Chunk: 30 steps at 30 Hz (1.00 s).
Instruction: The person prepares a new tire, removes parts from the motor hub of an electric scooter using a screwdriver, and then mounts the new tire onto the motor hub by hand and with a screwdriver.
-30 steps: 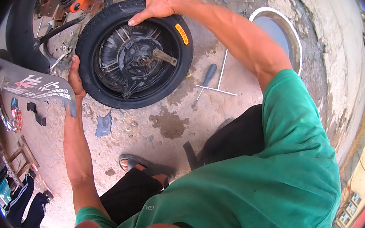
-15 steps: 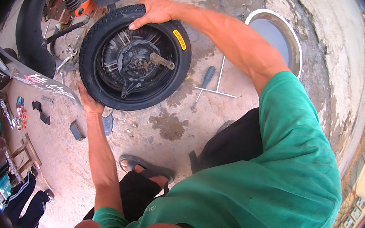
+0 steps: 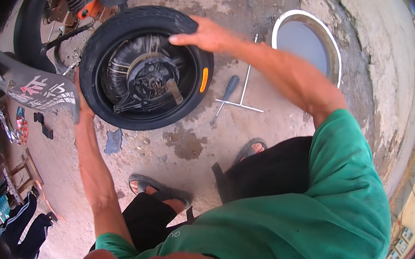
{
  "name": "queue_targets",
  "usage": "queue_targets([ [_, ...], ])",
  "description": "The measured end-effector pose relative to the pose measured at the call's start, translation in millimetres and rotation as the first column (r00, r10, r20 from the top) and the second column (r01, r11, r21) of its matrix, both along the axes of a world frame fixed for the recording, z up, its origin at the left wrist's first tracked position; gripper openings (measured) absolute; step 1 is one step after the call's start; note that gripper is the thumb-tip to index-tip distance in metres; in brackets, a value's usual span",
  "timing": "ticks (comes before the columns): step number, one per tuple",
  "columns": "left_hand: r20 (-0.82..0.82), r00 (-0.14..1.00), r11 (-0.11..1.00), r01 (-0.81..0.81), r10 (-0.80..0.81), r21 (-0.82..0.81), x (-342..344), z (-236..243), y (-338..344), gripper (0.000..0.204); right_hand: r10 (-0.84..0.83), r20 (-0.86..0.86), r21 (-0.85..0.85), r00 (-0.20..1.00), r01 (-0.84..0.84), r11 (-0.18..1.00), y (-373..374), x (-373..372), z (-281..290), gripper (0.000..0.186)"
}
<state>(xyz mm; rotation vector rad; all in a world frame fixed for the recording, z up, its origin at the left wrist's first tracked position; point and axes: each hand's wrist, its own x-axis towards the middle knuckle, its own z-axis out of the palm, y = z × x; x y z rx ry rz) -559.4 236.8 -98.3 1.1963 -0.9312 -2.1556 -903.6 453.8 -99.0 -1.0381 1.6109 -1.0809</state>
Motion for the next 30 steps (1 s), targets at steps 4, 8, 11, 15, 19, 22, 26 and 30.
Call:
queue_targets([
  [4,0.166,0.986,0.99,0.02,0.004,-0.14,-30,14,-15,0.067,-0.148,0.318,0.03,0.937,0.146,0.989,8,-7,-27,0.065],
  [8,0.13,0.986,0.993,0.111,-0.106,-0.032,-37,11,-34,0.068,-0.217,0.346,0.072,0.913,0.205,0.976,0,-7,-38,0.064],
  [11,0.144,0.984,0.991,0.115,-0.104,-0.074,-37,8,-35,0.073,-0.187,0.34,0.002,0.921,0.198,0.98,-2,-11,-48,0.065],
  [15,0.272,0.962,1.0,-0.003,0.005,-0.008,-38,13,-32,0.075,-0.08,0.257,0.019,0.963,0.078,0.997,-4,-21,-46,0.071],
  [19,0.264,0.964,0.997,0.016,0.005,-0.079,-36,-1,-36,0.082,-0.077,0.339,0.167,0.938,0.021,0.986,-11,-38,-29,0.083],
  [22,0.212,0.976,0.998,0.047,-0.039,-0.033,-36,3,-36,0.079,0.012,0.162,0.163,0.987,-0.039,0.986,-31,-39,0,0.091],
  [26,0.166,0.983,0.997,0.075,-0.073,-0.005,-27,-3,-43,0.076,0.113,-0.103,0.068,0.988,-0.106,0.992,-83,-24,34,0.102],
  [30,0.221,0.975,0.998,-0.004,0.018,-0.062,-41,13,-27,0.075,0.2,-0.064,0.138,0.978,-0.19,0.972,-90,-30,48,0.091],
])
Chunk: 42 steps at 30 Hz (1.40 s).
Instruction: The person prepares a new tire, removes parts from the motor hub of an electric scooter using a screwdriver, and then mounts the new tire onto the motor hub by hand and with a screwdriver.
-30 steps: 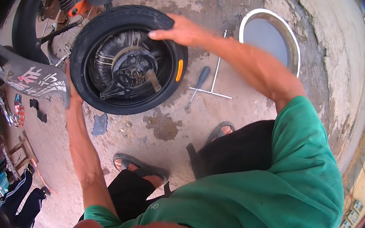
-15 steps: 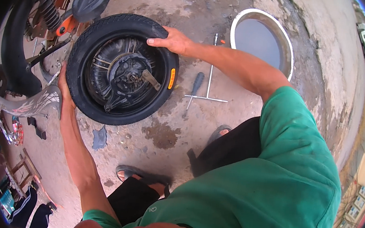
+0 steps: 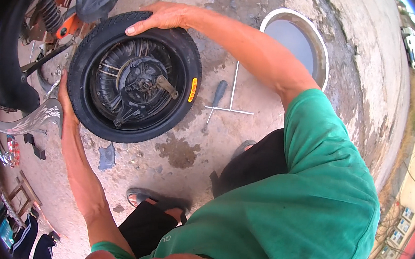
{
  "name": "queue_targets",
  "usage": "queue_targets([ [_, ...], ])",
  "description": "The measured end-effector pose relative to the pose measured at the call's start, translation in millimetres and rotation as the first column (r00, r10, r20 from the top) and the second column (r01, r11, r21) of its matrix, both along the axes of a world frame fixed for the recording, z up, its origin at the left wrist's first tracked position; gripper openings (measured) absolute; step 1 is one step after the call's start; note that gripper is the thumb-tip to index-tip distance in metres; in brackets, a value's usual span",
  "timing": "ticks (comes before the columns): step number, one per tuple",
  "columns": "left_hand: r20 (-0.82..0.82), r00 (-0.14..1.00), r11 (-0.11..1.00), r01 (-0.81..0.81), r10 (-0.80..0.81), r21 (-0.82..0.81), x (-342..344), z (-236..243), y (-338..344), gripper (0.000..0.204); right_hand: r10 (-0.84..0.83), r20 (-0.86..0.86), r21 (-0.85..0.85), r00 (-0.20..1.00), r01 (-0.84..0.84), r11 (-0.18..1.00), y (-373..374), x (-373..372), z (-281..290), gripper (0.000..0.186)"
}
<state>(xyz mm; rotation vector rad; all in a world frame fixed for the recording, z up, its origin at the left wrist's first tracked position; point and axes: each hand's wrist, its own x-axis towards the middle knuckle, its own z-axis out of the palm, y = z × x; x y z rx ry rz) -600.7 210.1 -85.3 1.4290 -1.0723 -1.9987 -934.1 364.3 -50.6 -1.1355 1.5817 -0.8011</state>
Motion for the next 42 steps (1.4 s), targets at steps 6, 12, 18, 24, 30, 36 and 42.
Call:
queue_targets([
  [6,0.04,0.994,0.992,-0.106,0.103,0.074,-6,22,17,0.077,-0.012,-0.07,-0.045,0.998,0.009,0.999,-9,-7,-36,0.08],
  [12,0.026,0.988,0.982,-0.157,0.155,0.104,19,-6,24,0.081,0.006,-0.039,0.005,0.999,-0.005,1.0,-8,-17,-44,0.076],
  [18,-0.165,0.936,0.95,-0.312,0.311,0.021,59,-43,82,0.079,-0.036,0.087,-0.005,0.996,0.037,0.999,-12,-17,-41,0.082],
  [24,-0.163,0.846,0.861,-0.503,0.509,0.079,56,-37,117,0.073,-0.012,0.064,-0.023,0.998,0.014,1.0,-14,-10,-41,0.071],
  [30,-0.185,0.775,0.79,-0.613,0.605,0.015,27,-22,159,0.077,-0.016,0.12,-0.035,0.993,0.02,0.999,-18,-18,-51,0.071],
  [36,-0.159,0.788,0.8,-0.6,0.594,0.016,36,-35,150,0.08,0.014,0.06,-0.027,0.998,-0.013,1.0,-25,-19,-63,0.091],
  [42,-0.117,0.75,0.758,-0.651,0.651,0.048,27,-42,141,0.081,0.005,0.072,-0.014,0.997,-0.004,1.0,-21,-17,-50,0.083],
])
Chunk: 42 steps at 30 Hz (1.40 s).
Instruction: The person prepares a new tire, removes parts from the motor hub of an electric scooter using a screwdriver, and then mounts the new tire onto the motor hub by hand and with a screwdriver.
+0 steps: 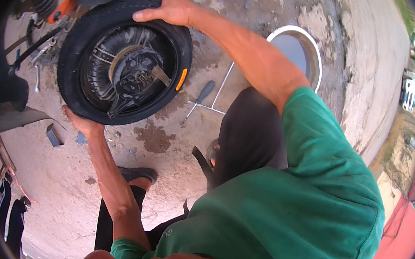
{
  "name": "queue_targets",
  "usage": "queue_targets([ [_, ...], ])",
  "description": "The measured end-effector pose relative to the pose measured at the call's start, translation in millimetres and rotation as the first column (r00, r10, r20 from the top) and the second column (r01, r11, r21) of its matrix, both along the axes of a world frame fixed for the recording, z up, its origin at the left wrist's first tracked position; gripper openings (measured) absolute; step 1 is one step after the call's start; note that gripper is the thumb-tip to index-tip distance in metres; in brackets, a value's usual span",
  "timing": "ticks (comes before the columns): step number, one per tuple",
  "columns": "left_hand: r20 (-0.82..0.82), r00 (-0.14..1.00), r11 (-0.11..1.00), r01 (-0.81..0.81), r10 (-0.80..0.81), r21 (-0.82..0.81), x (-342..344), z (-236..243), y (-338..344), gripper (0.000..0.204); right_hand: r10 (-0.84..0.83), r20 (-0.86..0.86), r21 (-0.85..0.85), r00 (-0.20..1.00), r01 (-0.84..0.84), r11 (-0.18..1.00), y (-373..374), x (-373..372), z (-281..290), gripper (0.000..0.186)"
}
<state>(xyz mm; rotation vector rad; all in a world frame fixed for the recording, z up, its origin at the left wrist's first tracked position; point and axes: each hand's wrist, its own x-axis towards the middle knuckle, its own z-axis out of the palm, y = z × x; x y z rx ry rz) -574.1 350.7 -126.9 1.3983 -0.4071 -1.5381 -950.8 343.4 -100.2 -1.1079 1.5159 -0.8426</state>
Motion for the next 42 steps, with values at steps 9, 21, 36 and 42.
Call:
queue_targets([
  [9,-0.138,0.981,0.99,0.134,-0.139,-0.047,16,-12,-8,0.074,-0.02,0.091,0.001,0.996,0.02,1.0,3,2,3,0.069],
  [21,0.248,0.859,0.89,0.454,-0.448,0.036,2,51,-80,0.084,-0.486,0.449,0.272,0.75,0.403,0.874,91,32,-30,0.079],
  [36,0.148,0.922,0.932,0.362,-0.358,-0.002,26,34,-40,0.093,-0.495,0.482,0.255,0.723,0.425,0.869,91,35,-53,0.078],
  [42,0.143,0.961,0.971,0.241,-0.239,0.003,39,-7,-50,0.088,-0.489,0.482,0.198,0.727,0.454,0.869,91,40,-54,0.073],
])
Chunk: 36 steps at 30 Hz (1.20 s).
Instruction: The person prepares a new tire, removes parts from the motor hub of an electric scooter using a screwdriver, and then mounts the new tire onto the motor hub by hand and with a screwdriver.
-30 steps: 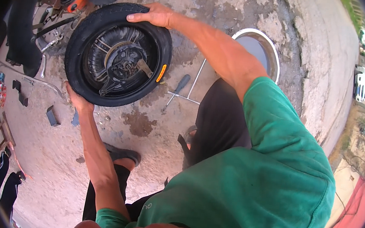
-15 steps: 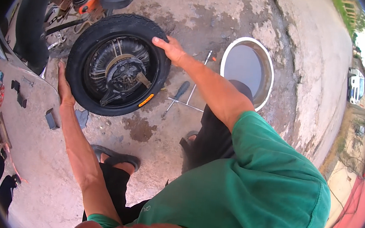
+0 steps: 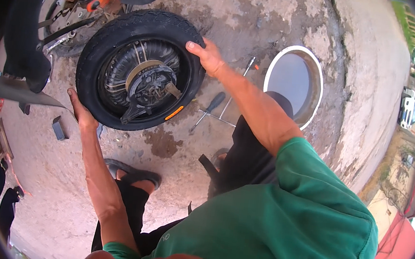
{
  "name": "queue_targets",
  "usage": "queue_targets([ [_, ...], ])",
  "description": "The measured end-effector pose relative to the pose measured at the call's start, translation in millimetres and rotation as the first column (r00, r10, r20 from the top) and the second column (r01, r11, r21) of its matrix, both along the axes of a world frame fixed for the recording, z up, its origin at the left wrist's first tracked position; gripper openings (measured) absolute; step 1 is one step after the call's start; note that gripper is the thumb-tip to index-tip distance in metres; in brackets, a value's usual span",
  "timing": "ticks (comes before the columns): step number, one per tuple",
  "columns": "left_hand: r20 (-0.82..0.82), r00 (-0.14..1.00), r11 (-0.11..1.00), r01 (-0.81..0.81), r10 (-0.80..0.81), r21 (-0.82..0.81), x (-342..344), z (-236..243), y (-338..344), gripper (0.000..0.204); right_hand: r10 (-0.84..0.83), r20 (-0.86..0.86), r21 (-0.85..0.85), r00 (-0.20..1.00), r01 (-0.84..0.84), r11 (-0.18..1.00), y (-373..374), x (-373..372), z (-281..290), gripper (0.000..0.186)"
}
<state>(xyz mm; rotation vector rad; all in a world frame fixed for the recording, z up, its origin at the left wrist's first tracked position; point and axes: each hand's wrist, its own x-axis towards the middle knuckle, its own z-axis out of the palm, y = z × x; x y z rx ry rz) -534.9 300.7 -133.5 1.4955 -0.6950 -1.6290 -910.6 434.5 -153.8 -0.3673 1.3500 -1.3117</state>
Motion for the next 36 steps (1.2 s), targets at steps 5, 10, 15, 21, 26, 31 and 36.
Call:
queue_targets([
  [5,-0.031,0.999,0.998,0.037,-0.039,-0.042,8,-26,-14,0.087,0.073,-0.115,-0.068,0.991,-0.082,0.994,8,-4,-12,0.069],
  [10,0.224,0.973,0.995,-0.031,0.051,-0.094,8,-25,-13,0.078,0.047,-0.13,-0.07,0.99,-0.057,0.996,7,0,11,0.067],
  [15,0.814,0.551,0.965,0.059,0.184,-0.257,-10,-3,2,0.062,0.035,-0.087,-0.065,0.996,-0.04,0.997,7,0,22,0.067],
  [21,0.798,0.544,0.965,-0.142,0.261,-0.219,-5,-5,7,0.059,0.11,-0.045,-0.036,0.993,-0.111,0.993,1,1,23,0.071],
  [26,0.685,0.67,0.937,-0.344,0.285,-0.053,-11,-1,-4,0.076,0.12,-0.124,-0.004,0.985,-0.121,0.993,1,-3,16,0.088],
  [31,0.844,0.509,0.935,-0.352,0.167,0.027,4,-5,-16,0.09,0.173,-0.262,0.044,0.949,-0.167,0.985,5,-5,17,0.093],
  [36,0.81,0.586,0.972,-0.204,0.024,0.119,-14,-5,-17,0.094,0.148,-0.273,0.016,0.951,-0.149,0.989,8,-15,9,0.096],
])
